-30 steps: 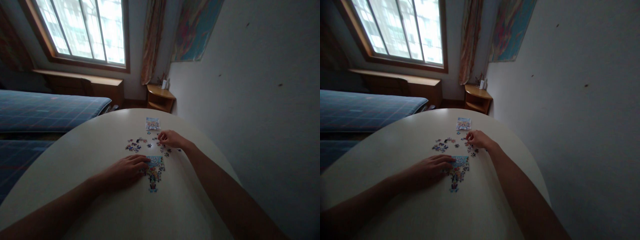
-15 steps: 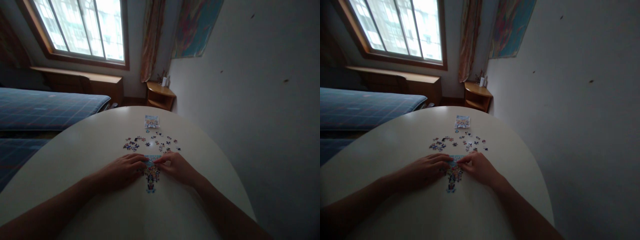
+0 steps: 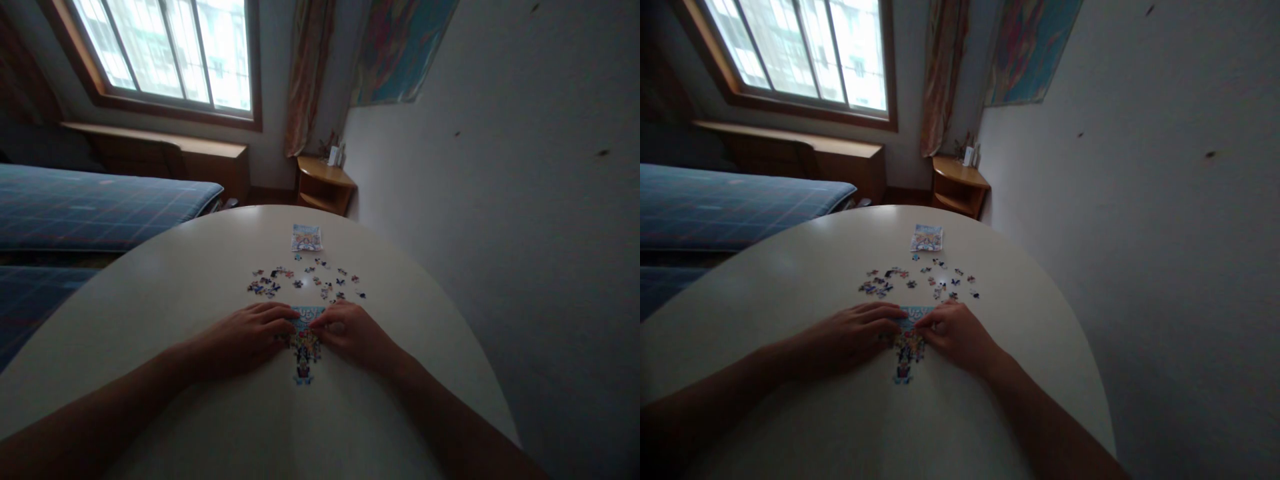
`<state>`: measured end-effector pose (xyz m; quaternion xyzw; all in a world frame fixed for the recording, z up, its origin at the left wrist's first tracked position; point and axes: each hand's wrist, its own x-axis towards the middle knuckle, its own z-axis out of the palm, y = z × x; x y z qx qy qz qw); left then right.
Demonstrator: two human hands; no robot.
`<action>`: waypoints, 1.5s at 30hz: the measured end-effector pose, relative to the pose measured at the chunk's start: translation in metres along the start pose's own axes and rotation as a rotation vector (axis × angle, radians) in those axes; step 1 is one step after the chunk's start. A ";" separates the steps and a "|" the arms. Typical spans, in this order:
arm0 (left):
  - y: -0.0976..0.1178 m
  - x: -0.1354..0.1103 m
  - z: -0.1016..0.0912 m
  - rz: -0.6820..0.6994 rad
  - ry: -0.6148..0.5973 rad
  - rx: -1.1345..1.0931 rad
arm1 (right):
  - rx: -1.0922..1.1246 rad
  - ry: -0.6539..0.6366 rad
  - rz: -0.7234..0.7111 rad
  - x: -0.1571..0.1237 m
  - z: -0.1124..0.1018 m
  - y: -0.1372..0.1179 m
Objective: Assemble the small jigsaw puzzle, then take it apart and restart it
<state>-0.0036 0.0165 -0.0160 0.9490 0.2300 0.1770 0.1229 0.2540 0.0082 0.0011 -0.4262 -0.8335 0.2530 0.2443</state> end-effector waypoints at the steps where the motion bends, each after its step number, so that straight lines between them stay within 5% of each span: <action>1: 0.000 0.000 0.000 -0.001 -0.004 0.011 | -0.003 0.003 0.003 0.000 0.000 0.000; 45: 0.002 0.002 0.001 -0.016 -0.023 0.048 | -0.136 0.092 0.030 -0.006 0.002 0.005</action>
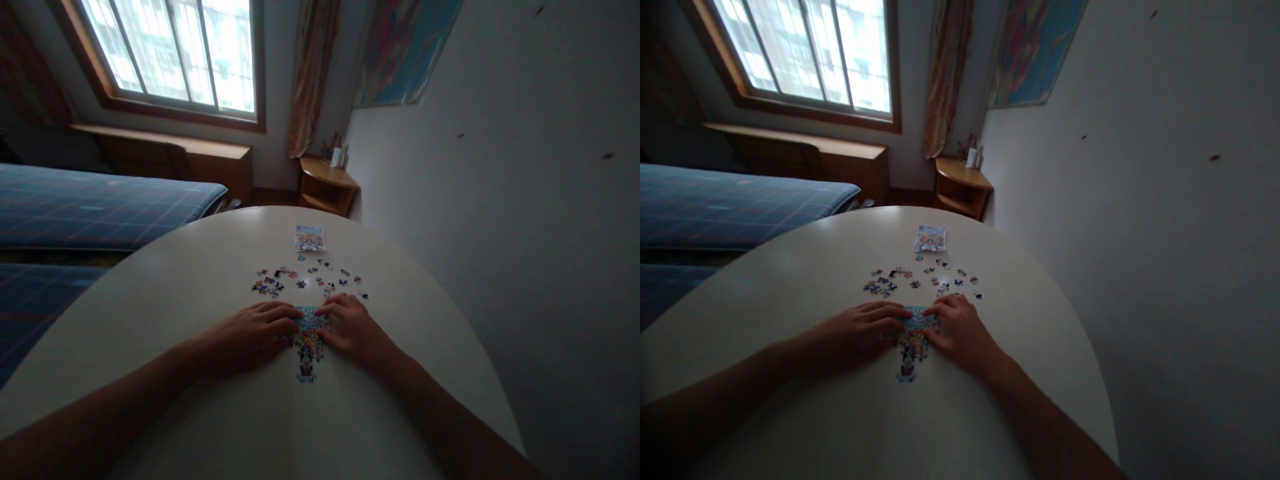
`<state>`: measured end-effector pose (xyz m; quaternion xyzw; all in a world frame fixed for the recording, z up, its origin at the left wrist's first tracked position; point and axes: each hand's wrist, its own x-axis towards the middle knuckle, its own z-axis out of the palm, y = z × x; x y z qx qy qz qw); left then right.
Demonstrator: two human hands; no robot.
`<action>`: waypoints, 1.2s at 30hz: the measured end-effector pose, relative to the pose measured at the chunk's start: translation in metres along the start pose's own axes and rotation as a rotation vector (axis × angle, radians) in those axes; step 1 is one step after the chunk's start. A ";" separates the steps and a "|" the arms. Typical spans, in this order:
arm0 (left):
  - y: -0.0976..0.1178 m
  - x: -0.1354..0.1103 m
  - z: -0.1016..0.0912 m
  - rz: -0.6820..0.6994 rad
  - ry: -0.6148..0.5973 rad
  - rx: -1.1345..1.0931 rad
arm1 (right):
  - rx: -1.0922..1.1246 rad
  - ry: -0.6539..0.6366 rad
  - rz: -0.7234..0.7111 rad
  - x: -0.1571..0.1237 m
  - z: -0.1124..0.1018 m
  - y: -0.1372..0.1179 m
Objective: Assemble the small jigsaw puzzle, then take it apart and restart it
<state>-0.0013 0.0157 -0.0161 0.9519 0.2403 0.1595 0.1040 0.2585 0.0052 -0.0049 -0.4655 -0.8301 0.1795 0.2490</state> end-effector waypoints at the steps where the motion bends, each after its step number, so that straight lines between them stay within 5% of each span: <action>1: 0.000 0.000 0.000 -0.002 0.003 -0.001 | -0.011 -0.004 0.007 0.000 0.001 0.000; 11: -0.001 0.000 -0.001 0.012 0.010 -0.035 | -0.032 0.126 0.035 0.001 -0.002 0.003; 26: 0.008 -0.001 -0.006 -0.020 -0.044 0.031 | -0.186 -0.047 -0.005 -0.001 -0.005 0.009; 30: 0.008 -0.001 -0.004 -0.032 -0.048 0.011 | -0.187 0.052 0.015 0.005 -0.015 0.029; 36: 0.007 -0.004 -0.002 -0.031 -0.030 -0.015 | -0.278 0.245 0.289 0.011 -0.033 0.088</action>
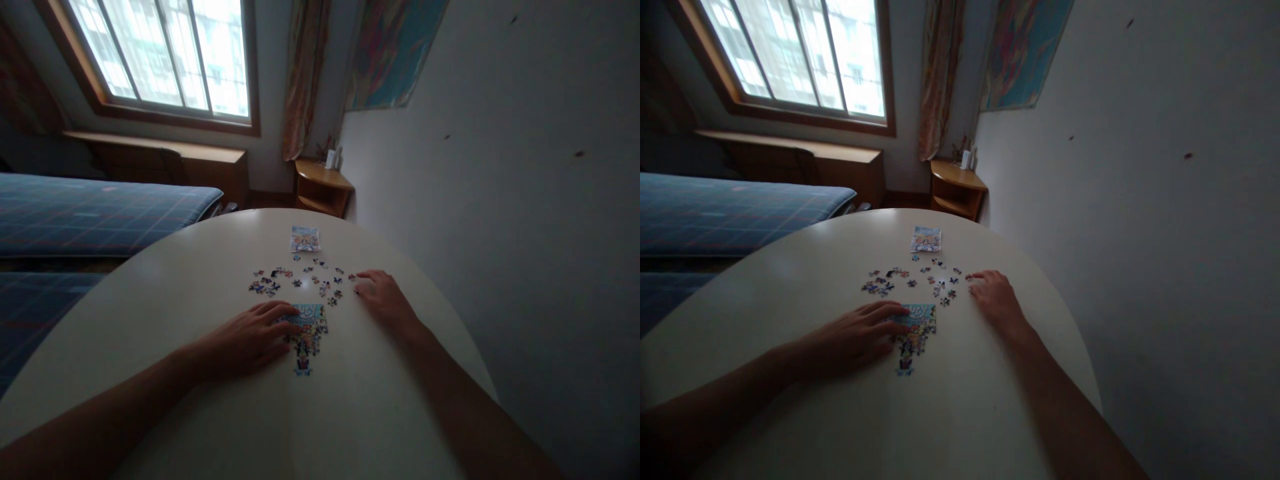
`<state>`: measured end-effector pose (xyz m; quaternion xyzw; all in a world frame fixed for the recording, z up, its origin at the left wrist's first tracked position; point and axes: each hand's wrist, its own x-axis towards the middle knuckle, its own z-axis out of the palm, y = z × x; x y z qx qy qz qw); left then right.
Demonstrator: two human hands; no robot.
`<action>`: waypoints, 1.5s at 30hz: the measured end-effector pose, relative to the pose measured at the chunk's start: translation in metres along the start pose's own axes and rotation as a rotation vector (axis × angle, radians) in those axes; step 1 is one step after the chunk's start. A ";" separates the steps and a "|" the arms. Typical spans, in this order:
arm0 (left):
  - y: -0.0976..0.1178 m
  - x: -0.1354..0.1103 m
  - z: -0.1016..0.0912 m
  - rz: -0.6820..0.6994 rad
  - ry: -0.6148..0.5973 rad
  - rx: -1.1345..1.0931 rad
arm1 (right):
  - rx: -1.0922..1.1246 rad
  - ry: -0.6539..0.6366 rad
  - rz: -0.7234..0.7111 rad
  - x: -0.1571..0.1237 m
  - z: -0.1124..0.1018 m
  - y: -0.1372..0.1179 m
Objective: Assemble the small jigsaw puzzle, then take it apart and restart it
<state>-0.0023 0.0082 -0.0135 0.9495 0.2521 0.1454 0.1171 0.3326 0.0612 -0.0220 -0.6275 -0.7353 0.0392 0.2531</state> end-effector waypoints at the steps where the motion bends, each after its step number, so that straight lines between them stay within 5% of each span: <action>1: 0.000 0.000 0.000 -0.001 0.004 -0.004 | -0.031 0.017 0.052 0.001 0.002 0.007; 6: 0.000 0.000 0.001 -0.011 -0.003 -0.018 | -0.069 0.038 0.104 0.002 0.011 0.023; 45: 0.001 0.000 -0.002 -0.003 -0.019 0.004 | -0.062 0.048 0.089 0.002 0.013 0.026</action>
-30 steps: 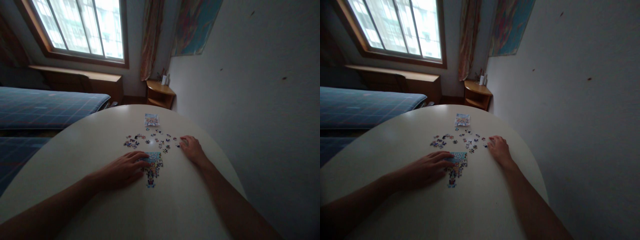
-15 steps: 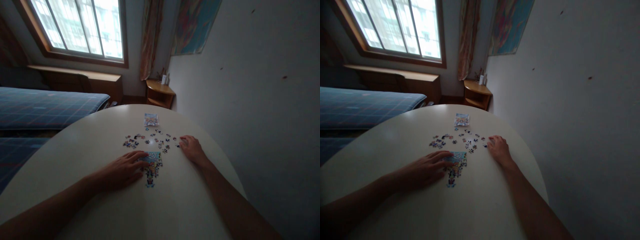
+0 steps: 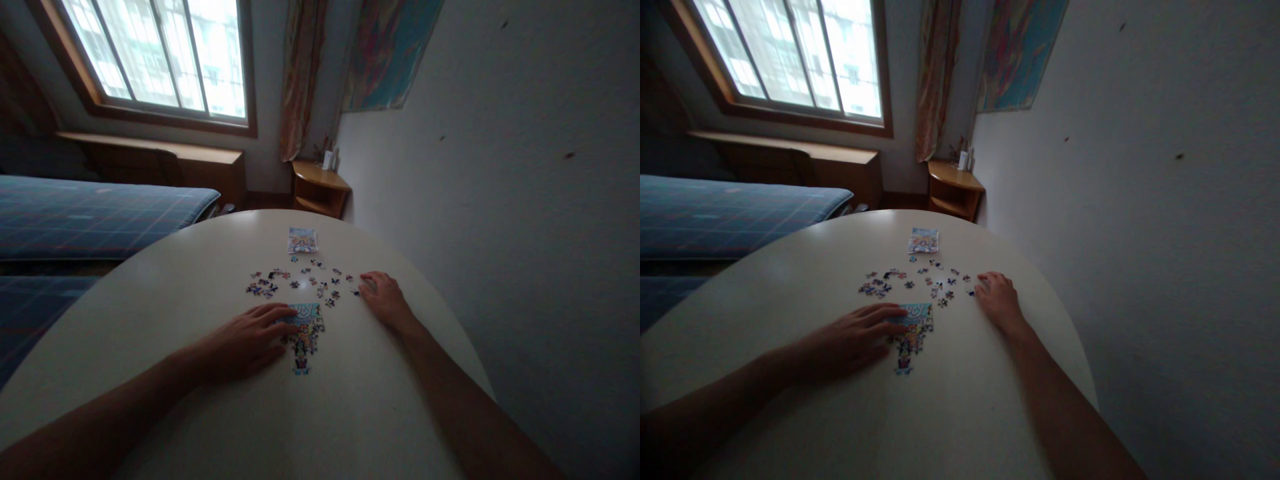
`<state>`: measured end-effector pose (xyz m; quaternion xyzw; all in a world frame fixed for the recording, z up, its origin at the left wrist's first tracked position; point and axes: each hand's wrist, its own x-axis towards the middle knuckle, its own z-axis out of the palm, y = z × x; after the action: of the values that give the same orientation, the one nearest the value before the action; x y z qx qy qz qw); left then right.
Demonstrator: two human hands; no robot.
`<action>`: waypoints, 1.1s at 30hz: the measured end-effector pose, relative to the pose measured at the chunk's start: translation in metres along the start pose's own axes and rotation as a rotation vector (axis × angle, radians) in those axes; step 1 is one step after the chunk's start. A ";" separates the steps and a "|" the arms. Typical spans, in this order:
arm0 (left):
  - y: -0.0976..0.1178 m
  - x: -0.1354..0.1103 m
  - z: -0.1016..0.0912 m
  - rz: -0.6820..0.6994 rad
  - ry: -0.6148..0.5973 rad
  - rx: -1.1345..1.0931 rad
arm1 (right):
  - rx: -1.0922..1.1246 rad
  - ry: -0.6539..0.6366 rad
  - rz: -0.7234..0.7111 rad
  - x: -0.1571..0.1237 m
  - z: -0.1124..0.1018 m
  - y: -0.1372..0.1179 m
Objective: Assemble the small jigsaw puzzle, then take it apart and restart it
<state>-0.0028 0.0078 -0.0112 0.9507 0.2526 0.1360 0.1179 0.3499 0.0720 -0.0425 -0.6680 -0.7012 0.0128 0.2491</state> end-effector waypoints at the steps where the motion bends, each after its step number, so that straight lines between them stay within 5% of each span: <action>1: 0.000 0.000 0.000 0.001 0.000 0.000 | 0.000 0.001 -0.001 0.000 0.000 0.000; 33: -0.001 0.001 0.000 -0.014 -0.005 0.003 | 0.014 0.036 -0.022 -0.002 -0.001 -0.009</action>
<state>-0.0021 0.0088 -0.0116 0.9495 0.2591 0.1326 0.1177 0.3419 0.0690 -0.0395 -0.6586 -0.7037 0.0028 0.2666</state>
